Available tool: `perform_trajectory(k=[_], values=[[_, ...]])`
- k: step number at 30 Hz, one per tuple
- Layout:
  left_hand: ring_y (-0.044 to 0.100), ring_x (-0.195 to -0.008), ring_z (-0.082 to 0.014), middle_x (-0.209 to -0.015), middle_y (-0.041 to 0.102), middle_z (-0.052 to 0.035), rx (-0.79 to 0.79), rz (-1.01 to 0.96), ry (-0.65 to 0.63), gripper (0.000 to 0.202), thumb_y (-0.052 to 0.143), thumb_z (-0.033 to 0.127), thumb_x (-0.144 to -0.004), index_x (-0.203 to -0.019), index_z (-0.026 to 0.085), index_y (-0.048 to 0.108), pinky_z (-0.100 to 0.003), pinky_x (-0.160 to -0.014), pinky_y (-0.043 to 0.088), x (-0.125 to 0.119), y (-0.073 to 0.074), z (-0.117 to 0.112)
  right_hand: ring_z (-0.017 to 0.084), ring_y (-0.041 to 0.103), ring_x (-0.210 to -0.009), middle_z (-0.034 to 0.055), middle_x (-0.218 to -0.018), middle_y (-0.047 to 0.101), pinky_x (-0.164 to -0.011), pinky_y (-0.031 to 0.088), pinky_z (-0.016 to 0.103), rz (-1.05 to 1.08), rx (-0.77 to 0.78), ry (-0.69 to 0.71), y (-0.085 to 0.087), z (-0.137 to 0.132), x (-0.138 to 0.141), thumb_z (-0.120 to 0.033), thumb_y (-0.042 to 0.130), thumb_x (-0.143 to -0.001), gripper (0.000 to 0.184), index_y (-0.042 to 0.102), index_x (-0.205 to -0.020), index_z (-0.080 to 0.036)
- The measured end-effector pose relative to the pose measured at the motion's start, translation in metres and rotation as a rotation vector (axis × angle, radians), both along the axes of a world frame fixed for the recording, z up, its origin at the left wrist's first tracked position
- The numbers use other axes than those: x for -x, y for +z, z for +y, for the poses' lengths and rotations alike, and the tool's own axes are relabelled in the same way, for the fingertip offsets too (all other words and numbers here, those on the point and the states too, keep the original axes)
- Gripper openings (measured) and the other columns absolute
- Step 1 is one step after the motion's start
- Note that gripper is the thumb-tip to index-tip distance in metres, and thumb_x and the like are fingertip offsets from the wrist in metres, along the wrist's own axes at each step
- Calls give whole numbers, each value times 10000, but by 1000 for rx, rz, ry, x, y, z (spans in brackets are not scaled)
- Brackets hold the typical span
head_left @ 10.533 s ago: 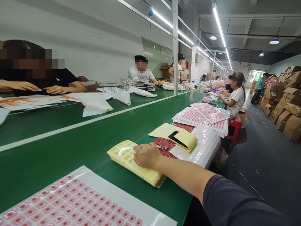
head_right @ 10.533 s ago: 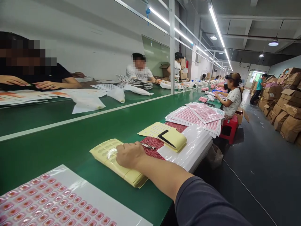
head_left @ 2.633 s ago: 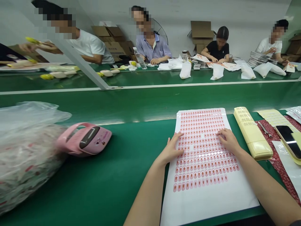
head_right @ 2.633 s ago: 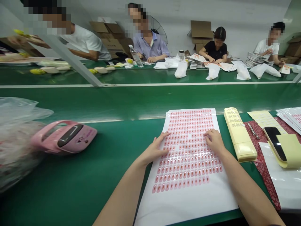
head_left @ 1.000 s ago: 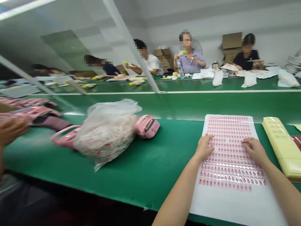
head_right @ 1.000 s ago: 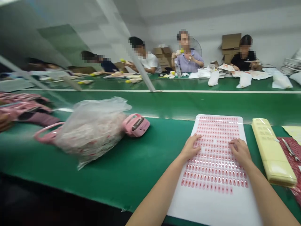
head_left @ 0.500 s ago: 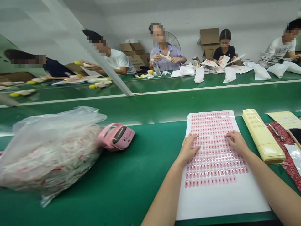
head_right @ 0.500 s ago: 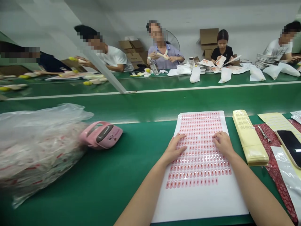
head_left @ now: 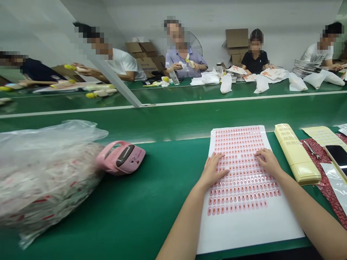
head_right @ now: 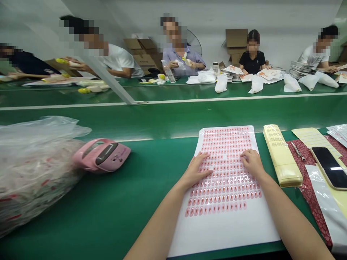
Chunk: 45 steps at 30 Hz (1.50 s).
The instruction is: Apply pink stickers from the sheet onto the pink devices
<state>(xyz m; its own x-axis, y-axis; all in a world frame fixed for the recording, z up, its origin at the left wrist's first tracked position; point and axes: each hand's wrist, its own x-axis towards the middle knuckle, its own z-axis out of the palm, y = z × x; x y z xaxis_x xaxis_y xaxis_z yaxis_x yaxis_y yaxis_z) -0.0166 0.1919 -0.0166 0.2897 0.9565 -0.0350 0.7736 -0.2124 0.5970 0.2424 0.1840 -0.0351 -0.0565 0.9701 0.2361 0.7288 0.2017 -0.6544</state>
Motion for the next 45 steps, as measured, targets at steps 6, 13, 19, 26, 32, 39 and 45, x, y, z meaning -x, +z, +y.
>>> perform_trajectory(k=[6,13,19,26,32,39,45], values=[[202,-1341,-240,-1377,405,-107,6,-41,19,532,567,327,-701,-1204,184,468,-412,-1106,83,-1,0,0,207,545,-914,55,-908,614,-840,398,360,-2,-13,-7,-1,1,-1,-192,472,-774,175,643,-800,-211],[188,-1346,-224,-1377,405,-98,56,-109,52,526,458,204,-706,-1230,175,443,-413,-1096,154,3,1,2,205,545,-914,55,-906,614,-838,400,355,1,-17,-9,-2,1,-1,-195,477,-774,170,645,-798,-208],[191,-1342,-245,-1367,426,-72,118,-154,27,565,515,231,-671,-1232,206,455,-413,-1101,146,8,6,3,203,542,-921,49,-902,612,-842,400,356,2,-17,-1,-1,1,0,-180,479,-764,172,643,-804,-212],[145,-1352,-238,-1368,425,-79,137,-170,7,577,522,251,-661,-1231,191,450,-417,-1108,105,8,8,3,202,543,-924,53,-907,612,-849,402,356,10,-8,4,0,1,-1,-181,475,-764,175,642,-808,-208],[143,-1352,-242,-1368,425,-77,139,-174,-3,587,526,264,-655,-1233,194,445,-415,-1109,101,8,9,4,206,544,-927,61,-913,614,-850,402,360,-3,-3,-2,1,1,-1,-184,470,-770,178,641,-817,-199],[134,-1354,-241,-1375,417,-64,142,-173,-24,585,520,258,-659,-1237,206,442,-423,-1107,108,10,10,4,207,544,-924,66,-911,616,-852,401,363,-2,0,5,1,2,-2,-194,470,-775,176,641,-816,-192],[137,-1354,-243,-1378,413,-52,141,-185,-31,610,543,243,-644,-1244,234,437,-430,-1109,98,12,7,4,207,543,-925,56,-904,614,-853,398,363,-4,3,8,1,2,-2,-203,472,-777,174,642,-815,-208]])
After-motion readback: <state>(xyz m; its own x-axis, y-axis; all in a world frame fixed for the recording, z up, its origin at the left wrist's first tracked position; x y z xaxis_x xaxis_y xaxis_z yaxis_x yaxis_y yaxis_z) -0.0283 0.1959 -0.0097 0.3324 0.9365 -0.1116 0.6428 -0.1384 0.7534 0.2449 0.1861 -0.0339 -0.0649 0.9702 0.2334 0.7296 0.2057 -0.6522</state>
